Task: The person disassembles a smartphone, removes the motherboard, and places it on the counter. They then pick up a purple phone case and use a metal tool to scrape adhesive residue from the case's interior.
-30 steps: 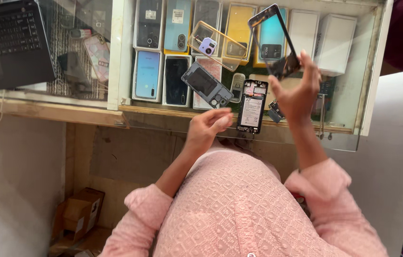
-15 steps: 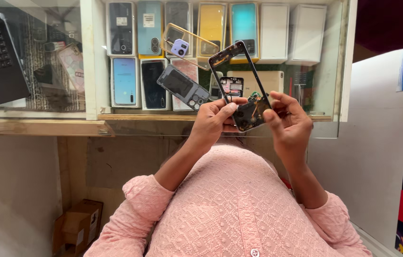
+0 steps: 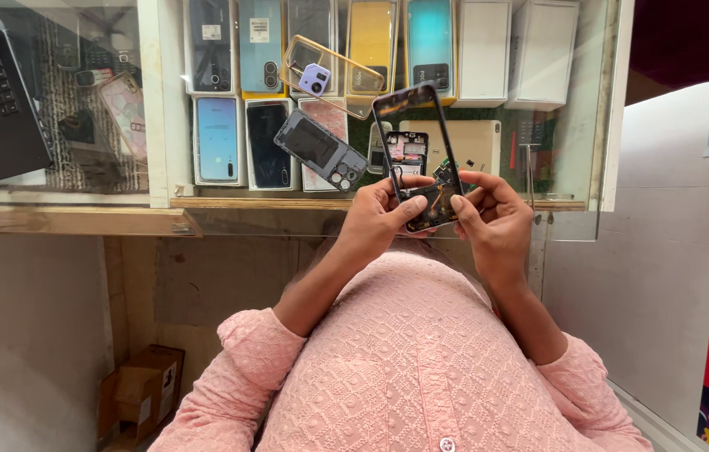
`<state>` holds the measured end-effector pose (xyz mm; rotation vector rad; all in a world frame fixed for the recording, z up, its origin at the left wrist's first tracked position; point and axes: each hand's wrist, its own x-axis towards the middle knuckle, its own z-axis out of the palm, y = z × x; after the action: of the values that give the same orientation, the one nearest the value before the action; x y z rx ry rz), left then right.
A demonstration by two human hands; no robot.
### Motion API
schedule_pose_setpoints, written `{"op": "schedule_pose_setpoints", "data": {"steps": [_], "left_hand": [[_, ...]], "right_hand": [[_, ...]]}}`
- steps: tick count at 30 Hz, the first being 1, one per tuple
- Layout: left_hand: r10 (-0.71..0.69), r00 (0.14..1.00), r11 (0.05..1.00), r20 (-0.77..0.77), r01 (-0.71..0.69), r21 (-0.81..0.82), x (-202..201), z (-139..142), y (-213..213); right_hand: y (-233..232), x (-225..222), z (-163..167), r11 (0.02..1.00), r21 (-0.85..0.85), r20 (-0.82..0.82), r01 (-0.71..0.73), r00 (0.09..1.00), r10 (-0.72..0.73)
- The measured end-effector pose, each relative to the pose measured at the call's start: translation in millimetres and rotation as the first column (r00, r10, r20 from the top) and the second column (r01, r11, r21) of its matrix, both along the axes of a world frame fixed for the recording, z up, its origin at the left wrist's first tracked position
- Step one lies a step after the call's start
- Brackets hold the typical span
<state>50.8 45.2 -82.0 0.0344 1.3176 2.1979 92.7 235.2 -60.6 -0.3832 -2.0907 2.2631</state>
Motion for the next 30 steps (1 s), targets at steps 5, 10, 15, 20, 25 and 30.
{"op": "schedule_pose_setpoints", "data": {"steps": [5, 10, 15, 20, 25, 30], "left_hand": [[-0.145, 0.933, 0.943, 0.331, 0.028, 0.332, -3.7, -2.6, -15.9], [-0.319, 0.817, 0.81, 0.48, -0.029, 0.586, -2.0, 9.8, -21.2], [-0.363, 0.789, 0.799, 0.496, -0.011, 0.601, 0.8, 11.6, -19.5], [-0.449, 0.789, 0.761, 0.419, 0.093, 0.642, 2.1, 4.0, -24.7], [-0.352, 0.797, 0.902, 0.49, 0.149, 0.405, -2.2, -0.8, -23.9], [-0.05, 0.98, 0.996, 0.192, 0.063, -0.063, -0.7, -17.5, -25.3]], "right_hand": [[-3.6, 7.3, 7.8, 0.99, 0.056, -0.265, -0.131, 0.954, 0.141], [-8.1, -2.8, 15.4, 0.969, 0.239, -0.319, -0.068, 0.937, 0.144], [-10.4, -18.1, 42.3, 0.816, 0.562, -0.45, 0.136, 0.878, 0.164], [6.4, -33.8, 53.7, 0.336, 0.864, -0.494, 0.376, 0.766, 0.412], [36.0, -29.8, 31.3, 0.617, 0.787, -0.26, 0.006, 0.91, 0.323], [42.2, -22.9, -3.5, 0.885, 0.439, 0.05, -0.154, 0.988, 0.147]]}}
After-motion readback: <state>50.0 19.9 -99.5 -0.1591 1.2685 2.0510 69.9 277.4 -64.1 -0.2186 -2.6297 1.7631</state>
